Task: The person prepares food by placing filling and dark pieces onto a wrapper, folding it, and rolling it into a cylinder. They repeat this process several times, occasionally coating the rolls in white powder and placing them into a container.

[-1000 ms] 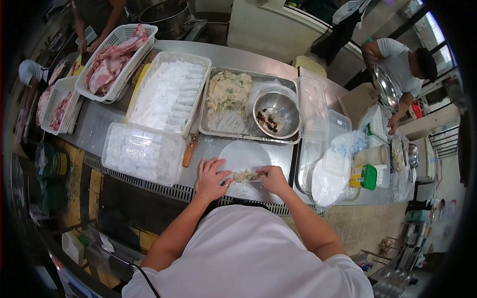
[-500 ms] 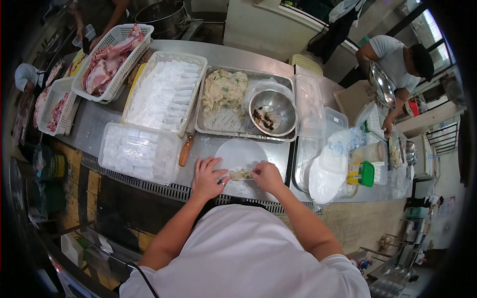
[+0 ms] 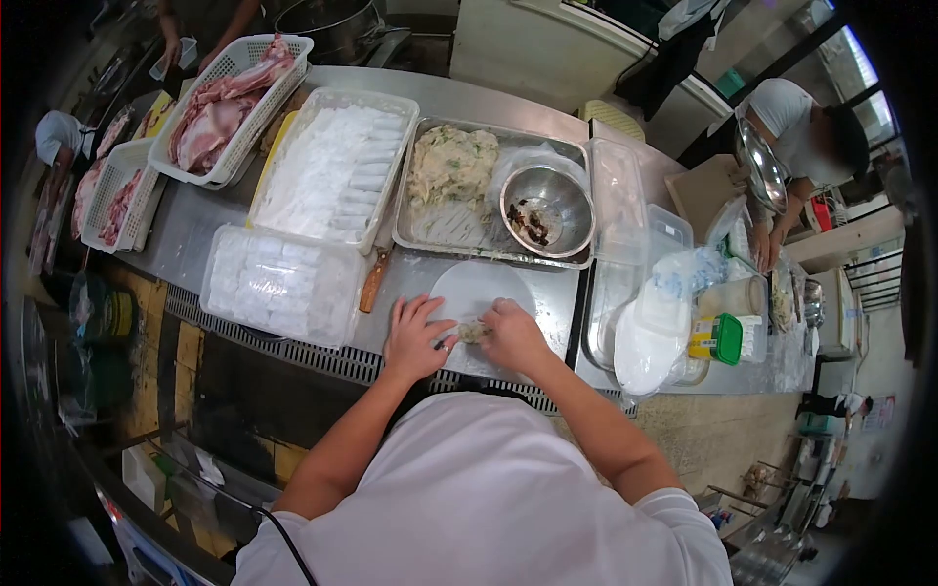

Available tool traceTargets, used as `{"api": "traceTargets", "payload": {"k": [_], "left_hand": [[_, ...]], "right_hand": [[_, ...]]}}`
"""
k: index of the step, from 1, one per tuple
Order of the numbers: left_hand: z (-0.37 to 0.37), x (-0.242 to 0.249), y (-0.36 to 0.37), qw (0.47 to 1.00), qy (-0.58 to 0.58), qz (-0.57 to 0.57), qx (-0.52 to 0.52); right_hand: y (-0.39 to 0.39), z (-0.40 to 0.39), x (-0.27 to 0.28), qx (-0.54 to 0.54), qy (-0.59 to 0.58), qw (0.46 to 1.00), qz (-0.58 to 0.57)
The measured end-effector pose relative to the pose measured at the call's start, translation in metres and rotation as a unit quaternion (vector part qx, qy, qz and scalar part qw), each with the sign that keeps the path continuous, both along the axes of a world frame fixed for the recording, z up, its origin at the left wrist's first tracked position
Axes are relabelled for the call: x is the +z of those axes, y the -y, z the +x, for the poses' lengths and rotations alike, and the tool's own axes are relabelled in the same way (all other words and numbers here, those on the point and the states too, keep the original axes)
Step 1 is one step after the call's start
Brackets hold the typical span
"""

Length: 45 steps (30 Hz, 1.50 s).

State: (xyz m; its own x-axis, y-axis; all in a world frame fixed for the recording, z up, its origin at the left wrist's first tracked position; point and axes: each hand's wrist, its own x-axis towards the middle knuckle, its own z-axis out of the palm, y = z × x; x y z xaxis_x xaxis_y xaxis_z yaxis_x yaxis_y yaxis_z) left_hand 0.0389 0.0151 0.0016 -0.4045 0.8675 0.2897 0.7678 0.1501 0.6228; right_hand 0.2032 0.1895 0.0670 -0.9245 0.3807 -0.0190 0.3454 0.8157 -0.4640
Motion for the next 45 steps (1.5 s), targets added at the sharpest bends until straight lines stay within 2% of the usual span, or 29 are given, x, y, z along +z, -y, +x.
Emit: {"api": "traceTargets", "payload": {"k": [2, 5, 8, 11, 12, 14, 16, 18, 20, 23, 25, 26, 27, 30, 32, 34, 37, 40, 43, 45], "left_hand": [[0.000, -0.001, -0.001, 1.000, -0.001, -0.006, 0.002], [-0.001, 0.002, -0.001, 1.000, 0.003, -0.011, 0.000], [-0.002, 0.002, -0.001, 1.000, 0.009, -0.009, -0.009], [-0.002, 0.004, 0.000, 1.000, 0.015, -0.023, -0.011], [-0.002, 0.004, 0.000, 1.000, 0.015, -0.021, -0.011], [-0.002, 0.002, -0.001, 1.000, 0.016, -0.017, -0.012], [0.002, -0.001, 0.002, 1.000, 0.013, -0.017, -0.005], [0.000, -0.003, -0.002, 1.000, 0.008, -0.014, -0.003], [-0.001, -0.004, -0.001, 1.000, 0.008, -0.014, -0.006], [-0.001, -0.003, -0.002, 1.000, 0.003, -0.014, -0.005], [-0.001, -0.002, -0.002, 1.000, -0.007, -0.019, -0.003], [0.000, -0.002, -0.002, 1.000, -0.012, -0.020, -0.003], [0.001, -0.002, -0.002, 1.000, -0.010, -0.017, -0.006], [-0.005, -0.003, -0.007, 1.000, -0.007, -0.007, -0.007], [0.000, -0.004, -0.002, 1.000, -0.006, -0.004, 0.000], [0.001, -0.001, -0.002, 1.000, -0.007, -0.009, 0.001], [-0.001, 0.000, -0.004, 1.000, -0.010, -0.007, -0.001], [0.000, -0.003, -0.004, 1.000, -0.014, -0.008, 0.003], [0.001, -0.003, -0.006, 1.000, -0.016, -0.010, 0.005], [0.001, -0.001, -0.007, 1.000, -0.020, -0.010, 0.009]], "right_hand": [[0.006, -0.009, 0.005, 0.042, -0.029, 0.999, 0.005], [0.007, -0.014, -0.009, 0.072, 0.002, 0.996, 0.047], [0.004, -0.008, -0.018, 0.037, 0.019, 0.999, 0.014], [0.002, -0.011, 0.019, -0.057, -0.023, 0.996, -0.061], [-0.003, -0.016, 0.028, -0.098, -0.057, 0.981, -0.157], [-0.026, -0.038, 0.050, -0.175, -0.123, 0.915, -0.342], [-0.040, -0.057, 0.130, -0.164, -0.221, 0.856, -0.438], [-0.044, -0.067, 0.198, -0.133, -0.339, 0.836, -0.410], [-0.042, -0.075, 0.235, -0.113, -0.463, 0.810, -0.341], [-0.053, -0.104, 0.233, -0.101, -0.541, 0.834, -0.051], [-0.061, -0.135, 0.185, -0.064, -0.411, 0.906, 0.084], [-0.072, -0.150, 0.140, -0.028, -0.219, 0.972, 0.083], [-0.084, -0.160, 0.104, 0.009, -0.020, 0.997, 0.077], [-0.101, -0.136, 0.082, -0.081, -0.068, 0.994, -0.001], [-0.138, -0.114, 0.078, -0.153, -0.128, 0.980, 0.009], [-0.177, -0.092, 0.080, -0.199, -0.139, 0.970, 0.006], [-0.209, -0.074, 0.078, -0.234, 0.005, 0.971, -0.050], [-0.211, -0.072, 0.052, -0.124, 0.069, 0.988, -0.055], [-0.205, -0.078, 0.024, -0.084, 0.076, 0.986, -0.124], [-0.201, -0.084, 0.007, -0.079, 0.086, 0.988, -0.104]]}}
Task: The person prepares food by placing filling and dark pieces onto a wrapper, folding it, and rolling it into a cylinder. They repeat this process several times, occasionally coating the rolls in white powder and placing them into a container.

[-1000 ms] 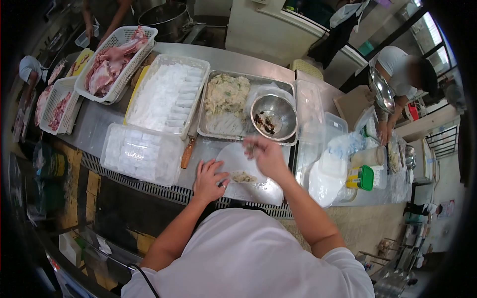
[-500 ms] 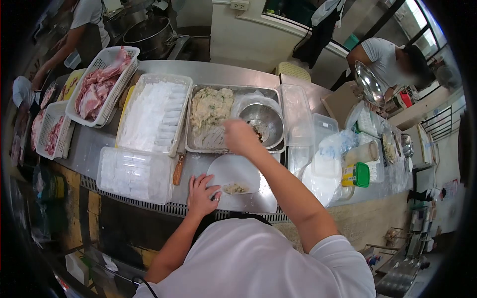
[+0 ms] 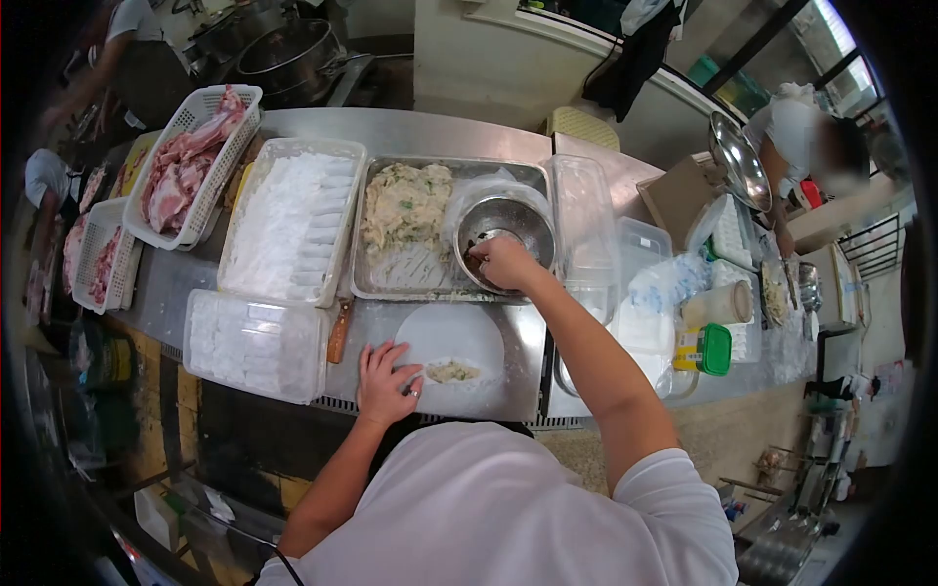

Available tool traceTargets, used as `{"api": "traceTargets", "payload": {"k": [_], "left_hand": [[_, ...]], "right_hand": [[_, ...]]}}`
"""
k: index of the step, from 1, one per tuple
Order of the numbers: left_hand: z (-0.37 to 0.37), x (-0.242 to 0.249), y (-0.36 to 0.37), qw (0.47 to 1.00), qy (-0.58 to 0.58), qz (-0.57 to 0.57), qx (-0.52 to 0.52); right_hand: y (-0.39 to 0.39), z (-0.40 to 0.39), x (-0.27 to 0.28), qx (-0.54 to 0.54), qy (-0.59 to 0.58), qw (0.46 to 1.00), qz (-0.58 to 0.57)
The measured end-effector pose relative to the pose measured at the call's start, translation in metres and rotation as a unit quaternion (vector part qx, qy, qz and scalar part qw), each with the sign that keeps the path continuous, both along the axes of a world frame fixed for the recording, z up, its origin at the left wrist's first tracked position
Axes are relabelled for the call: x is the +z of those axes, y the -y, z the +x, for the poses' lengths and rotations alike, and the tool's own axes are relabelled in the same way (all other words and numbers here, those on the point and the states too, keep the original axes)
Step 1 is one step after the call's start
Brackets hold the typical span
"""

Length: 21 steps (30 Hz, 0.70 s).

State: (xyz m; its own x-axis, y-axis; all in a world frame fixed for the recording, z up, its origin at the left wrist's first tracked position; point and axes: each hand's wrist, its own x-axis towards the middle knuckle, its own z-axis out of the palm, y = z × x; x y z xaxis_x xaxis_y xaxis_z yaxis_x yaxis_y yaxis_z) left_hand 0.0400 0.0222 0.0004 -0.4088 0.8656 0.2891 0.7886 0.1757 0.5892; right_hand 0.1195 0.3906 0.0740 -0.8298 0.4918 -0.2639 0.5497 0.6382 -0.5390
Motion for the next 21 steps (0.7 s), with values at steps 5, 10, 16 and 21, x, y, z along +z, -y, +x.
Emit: {"api": "traceTargets", "payload": {"k": [5, 10, 16, 21], "left_hand": [[0.001, 0.003, 0.000, 1.000, 0.007, -0.007, 0.004], [0.001, 0.003, 0.000, 1.000, 0.004, -0.005, 0.006], [0.001, 0.003, 0.000, 1.000, 0.005, -0.008, 0.007], [0.001, 0.003, 0.000, 1.000, 0.002, -0.003, 0.007]], "right_hand": [[-0.004, -0.008, -0.014, 0.035, 0.063, 0.997, 0.040], [-0.006, -0.008, -0.003, 0.059, 0.068, 0.996, -0.018], [-0.005, -0.004, -0.013, 0.059, 0.076, 0.995, -0.034], [-0.009, 0.003, -0.017, 0.019, 0.066, 0.991, -0.117]]}}
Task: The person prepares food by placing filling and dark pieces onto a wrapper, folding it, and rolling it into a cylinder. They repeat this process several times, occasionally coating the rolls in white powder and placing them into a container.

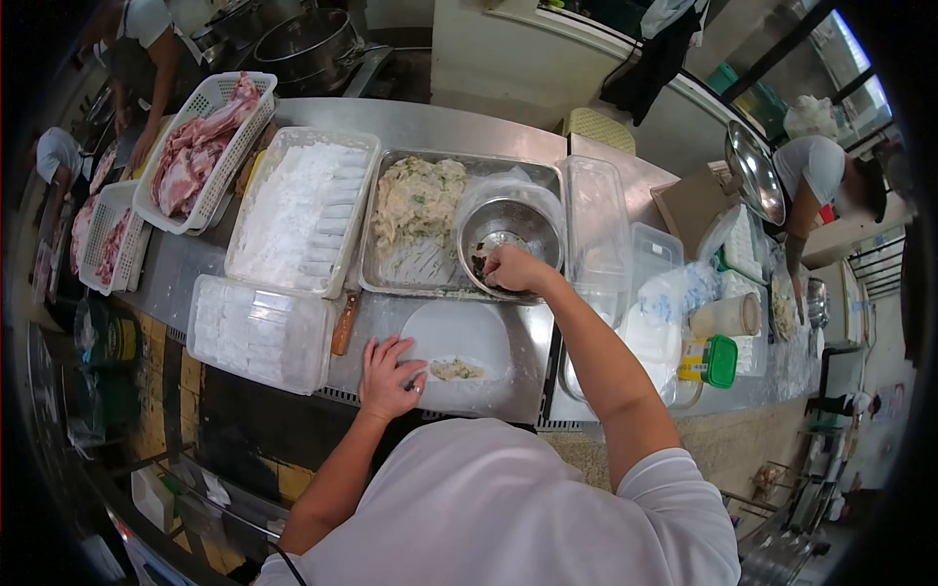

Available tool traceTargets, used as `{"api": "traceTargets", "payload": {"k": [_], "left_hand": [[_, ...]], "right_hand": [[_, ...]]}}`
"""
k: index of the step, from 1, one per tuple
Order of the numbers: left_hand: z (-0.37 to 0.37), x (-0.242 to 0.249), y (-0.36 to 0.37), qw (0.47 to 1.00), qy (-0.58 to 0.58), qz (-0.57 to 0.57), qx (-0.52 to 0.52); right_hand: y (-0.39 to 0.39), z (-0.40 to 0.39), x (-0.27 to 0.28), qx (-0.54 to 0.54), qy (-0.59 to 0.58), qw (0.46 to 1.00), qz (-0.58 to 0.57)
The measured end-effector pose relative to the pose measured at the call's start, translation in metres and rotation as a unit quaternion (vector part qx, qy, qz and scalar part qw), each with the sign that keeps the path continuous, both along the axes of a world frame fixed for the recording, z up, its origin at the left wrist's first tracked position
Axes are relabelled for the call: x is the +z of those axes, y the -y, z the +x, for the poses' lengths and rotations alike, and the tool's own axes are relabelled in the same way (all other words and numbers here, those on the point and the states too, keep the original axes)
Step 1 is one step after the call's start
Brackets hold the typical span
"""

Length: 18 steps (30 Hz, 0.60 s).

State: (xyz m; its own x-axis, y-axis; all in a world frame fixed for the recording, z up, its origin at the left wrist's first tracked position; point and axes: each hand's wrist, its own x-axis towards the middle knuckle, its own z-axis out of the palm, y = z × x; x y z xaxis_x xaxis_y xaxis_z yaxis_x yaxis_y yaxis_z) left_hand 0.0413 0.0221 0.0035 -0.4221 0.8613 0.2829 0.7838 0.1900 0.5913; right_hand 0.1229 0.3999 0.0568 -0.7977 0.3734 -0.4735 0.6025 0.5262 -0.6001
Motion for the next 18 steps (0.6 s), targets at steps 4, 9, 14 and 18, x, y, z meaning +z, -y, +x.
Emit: {"api": "traceTargets", "payload": {"k": [4, 9, 14, 18], "left_hand": [[-0.001, 0.001, 0.001, 1.000, -0.004, -0.001, -0.003], [0.000, -0.003, 0.002, 1.000, -0.003, 0.005, -0.004], [0.000, -0.001, 0.004, 1.000, 0.012, -0.008, -0.005], [-0.002, 0.000, 0.003, 1.000, 0.007, -0.001, -0.010]], "right_hand": [[-0.001, 0.002, 0.002, -0.077, -0.044, 0.995, -0.056], [0.010, 0.014, 0.055, -0.183, -0.061, 0.975, -0.113], [0.079, 0.044, 0.065, -0.104, -0.150, 0.981, -0.066], [0.158, 0.057, 0.059, -0.045, -0.099, 0.994, -0.016]]}}
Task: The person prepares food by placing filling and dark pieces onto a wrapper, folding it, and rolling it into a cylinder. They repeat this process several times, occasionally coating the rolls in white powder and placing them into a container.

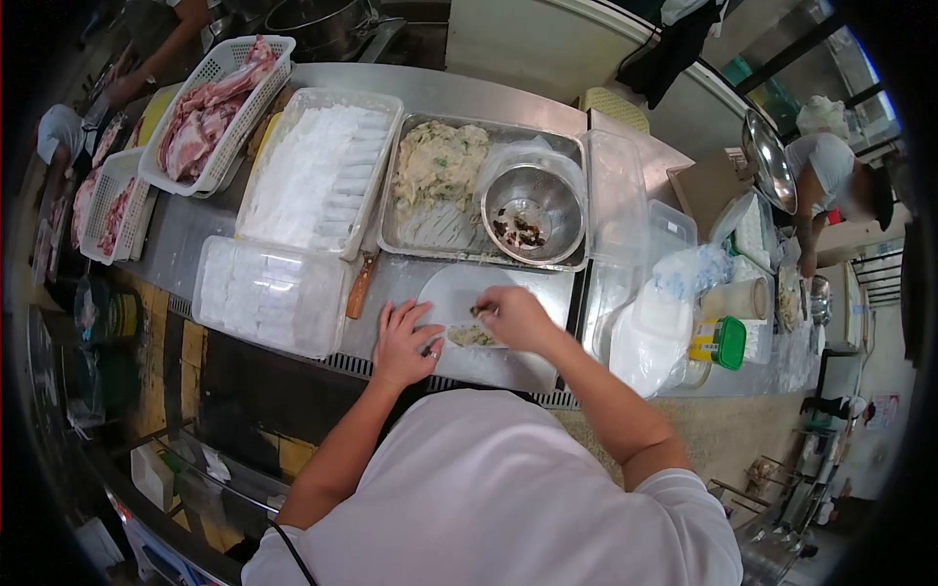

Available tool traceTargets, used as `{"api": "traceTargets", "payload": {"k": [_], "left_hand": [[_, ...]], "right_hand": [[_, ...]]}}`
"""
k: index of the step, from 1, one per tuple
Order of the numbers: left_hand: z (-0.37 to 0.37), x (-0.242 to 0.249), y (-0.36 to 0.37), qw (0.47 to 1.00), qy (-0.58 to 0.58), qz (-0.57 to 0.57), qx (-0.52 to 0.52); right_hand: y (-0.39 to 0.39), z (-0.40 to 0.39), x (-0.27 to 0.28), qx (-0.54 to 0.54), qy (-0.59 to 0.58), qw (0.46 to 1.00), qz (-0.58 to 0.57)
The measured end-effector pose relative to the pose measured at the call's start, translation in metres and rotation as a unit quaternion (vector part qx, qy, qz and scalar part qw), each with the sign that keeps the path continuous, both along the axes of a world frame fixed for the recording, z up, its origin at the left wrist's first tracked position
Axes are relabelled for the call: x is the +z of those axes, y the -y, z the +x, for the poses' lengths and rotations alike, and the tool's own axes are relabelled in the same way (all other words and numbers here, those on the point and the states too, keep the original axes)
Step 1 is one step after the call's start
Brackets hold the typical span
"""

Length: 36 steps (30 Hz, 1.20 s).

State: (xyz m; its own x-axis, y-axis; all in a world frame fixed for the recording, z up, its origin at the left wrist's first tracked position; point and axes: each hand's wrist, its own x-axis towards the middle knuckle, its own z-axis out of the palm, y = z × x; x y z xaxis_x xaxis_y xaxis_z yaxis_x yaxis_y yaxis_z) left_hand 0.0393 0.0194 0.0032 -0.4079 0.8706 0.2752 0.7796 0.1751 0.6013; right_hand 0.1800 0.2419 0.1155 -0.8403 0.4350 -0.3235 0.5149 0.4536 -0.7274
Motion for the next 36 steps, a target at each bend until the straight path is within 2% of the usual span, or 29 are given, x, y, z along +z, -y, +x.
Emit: {"api": "traceTargets", "payload": {"k": [3, 6, 9, 12, 16, 18, 19, 21, 25, 29, 32, 36], "left_hand": [[0.000, -0.001, 0.000, 1.000, 0.000, 0.003, -0.003], [-0.001, -0.002, 0.000, 1.000, 0.004, 0.007, -0.002], [0.000, -0.003, 0.001, 1.000, 0.008, 0.007, -0.002], [-0.002, -0.004, 0.000, 1.000, 0.006, 0.005, -0.008], [-0.002, -0.003, 0.000, 1.000, 0.004, -0.005, -0.010], [-0.001, -0.003, -0.001, 1.000, 0.006, -0.006, -0.007], [-0.001, -0.003, 0.000, 1.000, 0.007, -0.007, -0.006], [0.000, -0.003, -0.001, 1.000, 0.007, -0.006, -0.004], [0.000, -0.003, -0.001, 1.000, 0.003, 0.002, -0.003], [0.000, -0.003, -0.002, 1.000, -0.001, 0.006, 0.001], [0.000, 0.002, -0.001, 1.000, 0.006, 0.003, 0.003], [0.000, -0.001, -0.001, 1.000, 0.005, 0.002, 0.005]], "right_hand": [[0.027, 0.012, -0.046, 0.083, 0.026, 0.986, 0.139], [0.038, 0.022, -0.058, 0.060, 0.016, 0.983, 0.176], [0.042, 0.024, -0.055, 0.044, 0.015, 0.987, 0.153], [0.043, 0.027, -0.067, 0.083, -0.011, 0.979, 0.184], [0.035, 0.020, -0.042, 0.015, -0.034, 0.983, 0.181], [0.009, 0.007, -0.019, -0.043, -0.024, 0.986, 0.158], [-0.009, 0.001, -0.016, -0.098, -0.085, 0.979, 0.154], [-0.054, -0.016, -0.003, -0.140, -0.106, 0.975, 0.135], [-0.113, -0.053, -0.022, -0.073, -0.032, 0.979, 0.189], [-0.129, -0.073, -0.040, 0.036, 0.063, 0.969, 0.235], [-0.136, -0.082, -0.055, 0.040, 0.104, 0.972, 0.206], [-0.142, -0.078, -0.061, 0.064, 0.060, 0.978, 0.189]]}}
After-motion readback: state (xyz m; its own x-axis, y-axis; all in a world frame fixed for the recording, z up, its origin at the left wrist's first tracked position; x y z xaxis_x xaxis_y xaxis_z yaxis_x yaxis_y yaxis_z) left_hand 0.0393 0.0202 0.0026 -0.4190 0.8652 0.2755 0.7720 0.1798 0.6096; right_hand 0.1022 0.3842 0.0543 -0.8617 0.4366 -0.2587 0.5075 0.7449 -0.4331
